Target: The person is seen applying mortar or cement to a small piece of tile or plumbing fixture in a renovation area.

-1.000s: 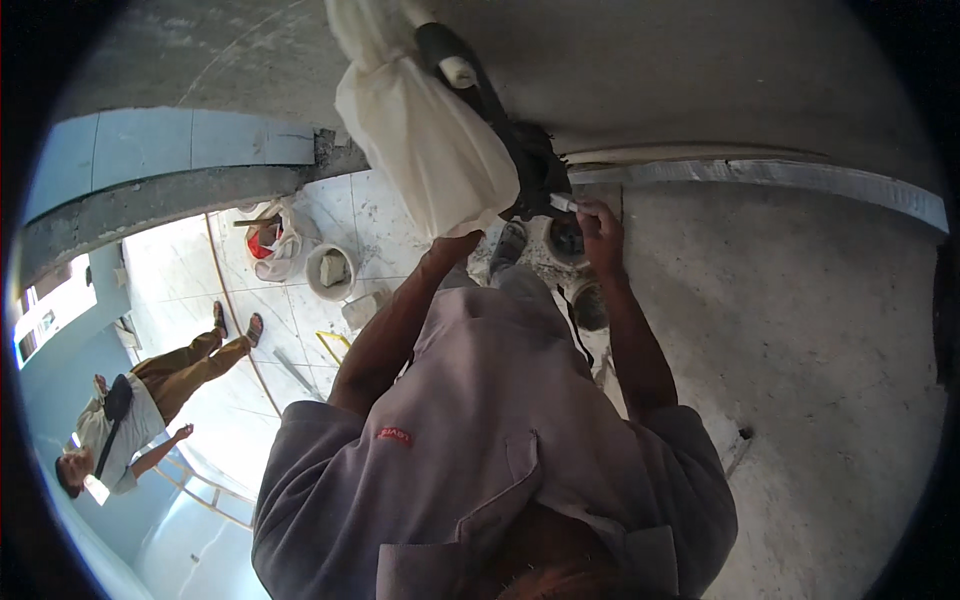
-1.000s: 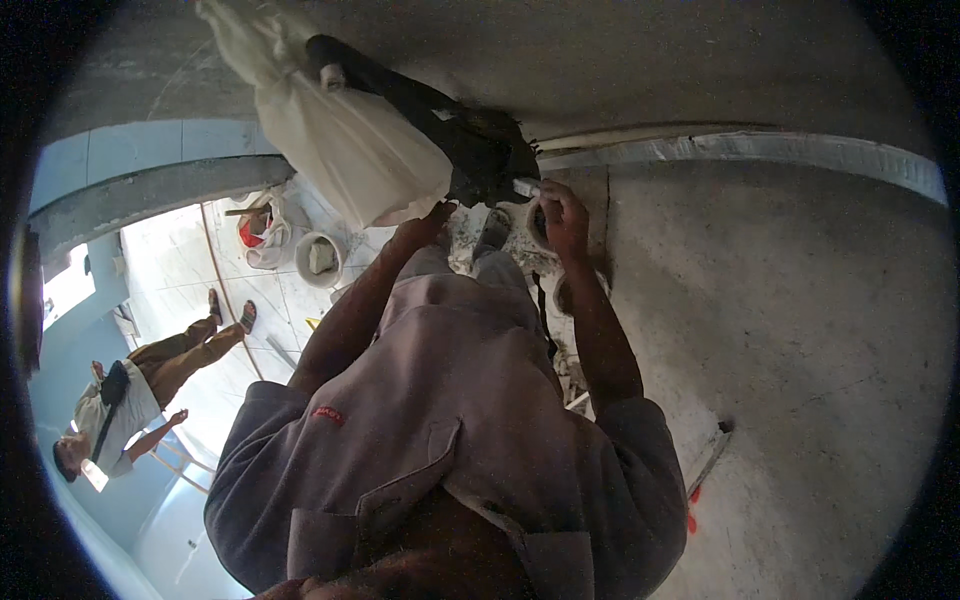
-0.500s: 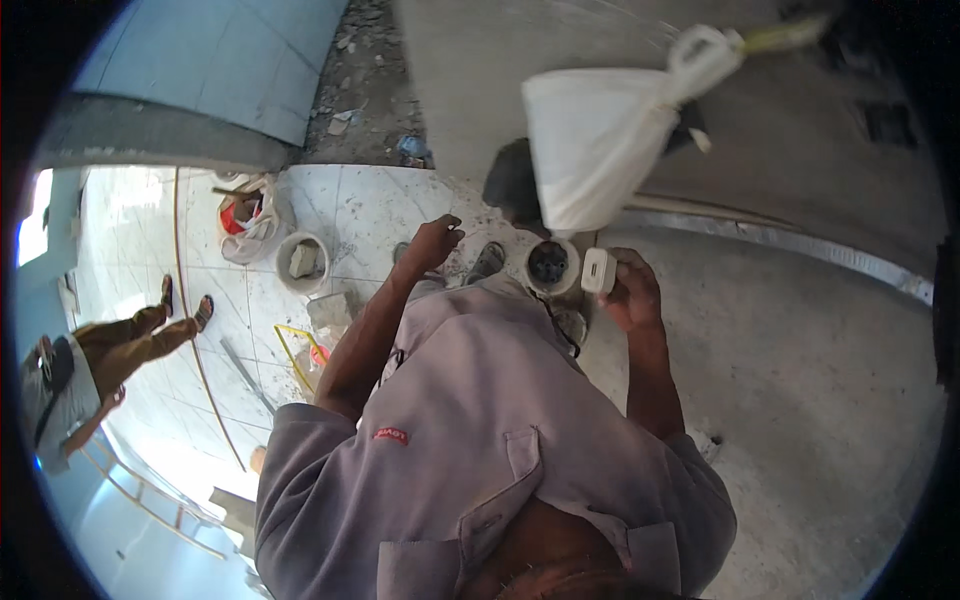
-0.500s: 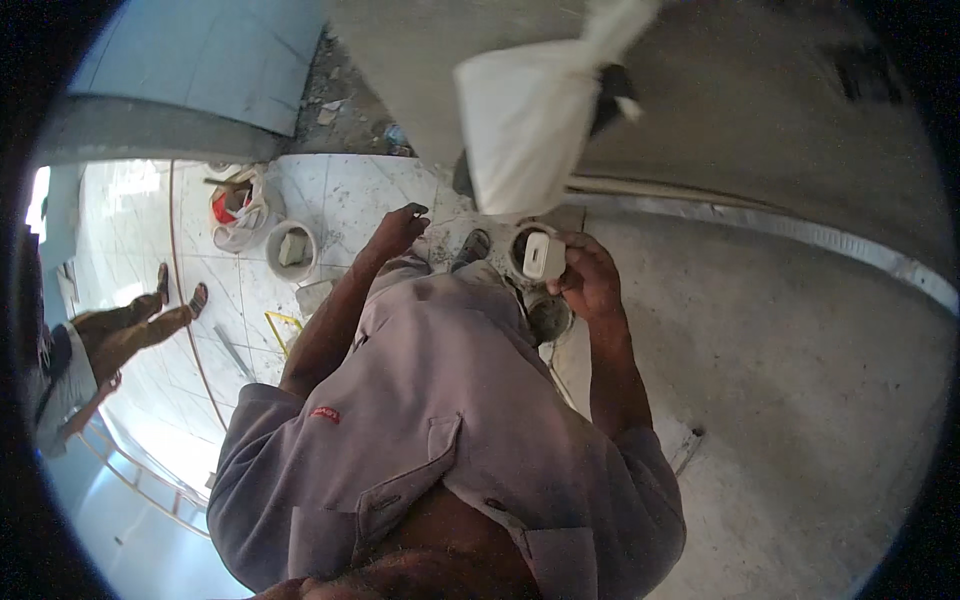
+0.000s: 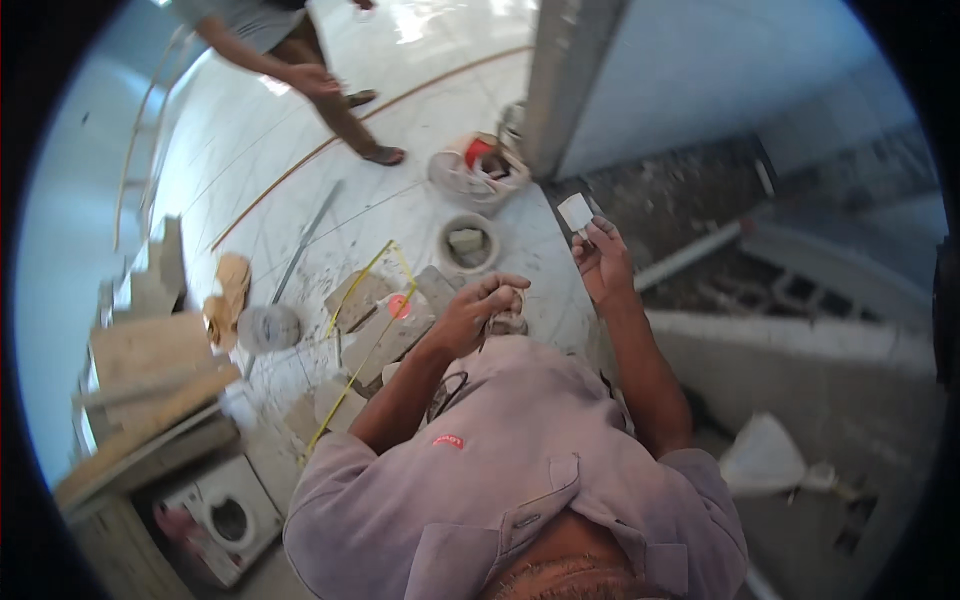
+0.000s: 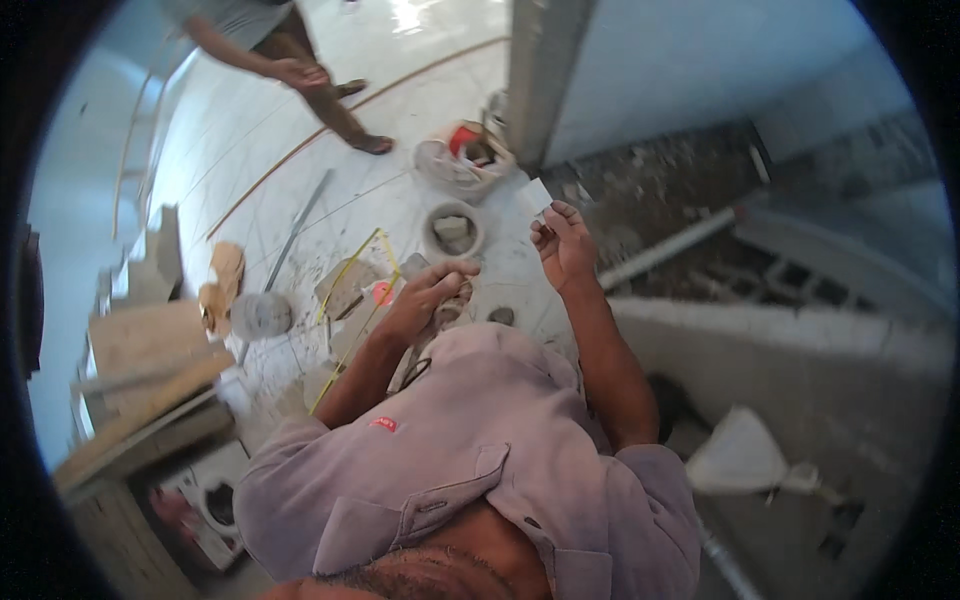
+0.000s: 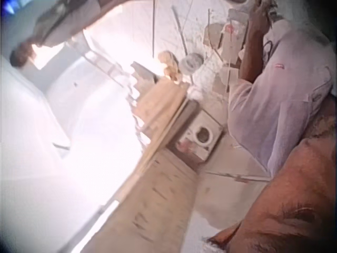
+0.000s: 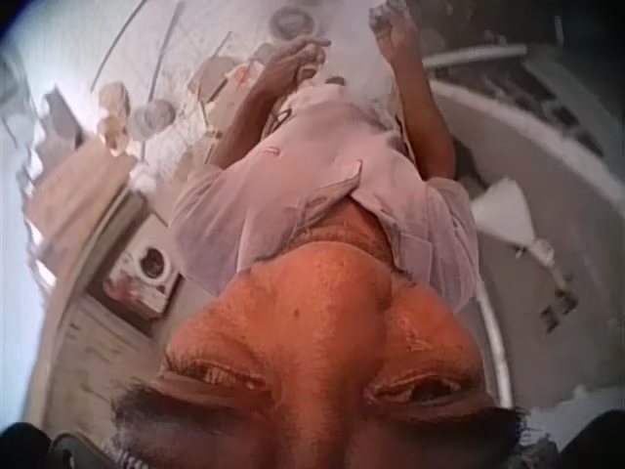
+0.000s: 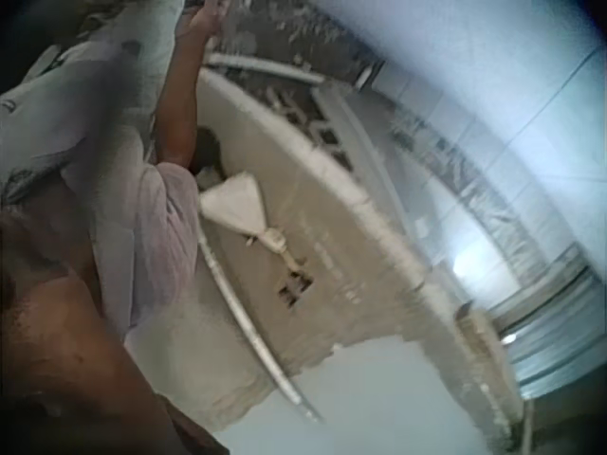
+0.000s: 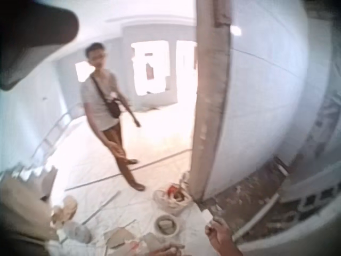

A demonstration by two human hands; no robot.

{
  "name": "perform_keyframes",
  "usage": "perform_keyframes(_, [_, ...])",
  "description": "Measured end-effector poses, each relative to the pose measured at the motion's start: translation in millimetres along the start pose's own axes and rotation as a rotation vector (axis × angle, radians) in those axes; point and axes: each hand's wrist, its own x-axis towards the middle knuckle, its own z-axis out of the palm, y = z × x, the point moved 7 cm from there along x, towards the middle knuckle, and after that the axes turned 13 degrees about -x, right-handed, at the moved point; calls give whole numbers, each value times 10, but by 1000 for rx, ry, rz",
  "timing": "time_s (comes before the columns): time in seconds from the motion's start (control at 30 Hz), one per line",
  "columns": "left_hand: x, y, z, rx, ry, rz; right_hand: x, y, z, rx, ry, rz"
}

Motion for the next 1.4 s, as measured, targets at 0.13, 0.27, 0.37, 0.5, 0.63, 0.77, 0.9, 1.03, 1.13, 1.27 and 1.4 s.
perform_keyframes(0.13, [-809, 879, 388, -116, -276, 494, 982, 144, 1030, -178, -107, -5])
perform_keyframes(0.27, [-1498, 1387, 1176, -226, -900, 685, 1747, 349, 2010, -162, -299, 27])
perform_keyframes(0.37, [-1528, 1705, 1495, -80, -889, 808, 2018, 441, 2307, -192, -325, 44])
perform_keyframes(0.5, [-1344, 1871, 1651, -75, -831, 925, 2311, 527, 2482, -398, -439, 107])
perform_keyframes(0.63, [-1119, 2030, 1733, 13, -782, 1022, 2667, 684, 2678, -371, -576, 157])
perform_keyframes(0.77, [-887, 2134, 1592, 55, -653, 1112, 3136, 712, 2641, -367, -616, 98])
perform_keyframes(0.9, [-772, 1992, 646, -165, 391, 1201, 2633, 671, 2674, -647, -562, 155])
perform_keyframes(1.03, [-670, 1512, -333, -527, 649, 1320, 975, 871, 2818, -737, -1332, 509])
perform_keyframes(1.13, [-874, 1076, -665, -612, 1074, 1481, 115, 964, 2896, -703, -1568, 567])
perform_keyframes(1.27, [-1162, 779, -694, -563, 1223, 1585, -238, 1200, 3140, -673, -1634, 545])
perform_keyframes(1.4, [-1491, 417, -536, -462, 1387, 1580, -734, 1481, 3261, -796, -1889, 674])
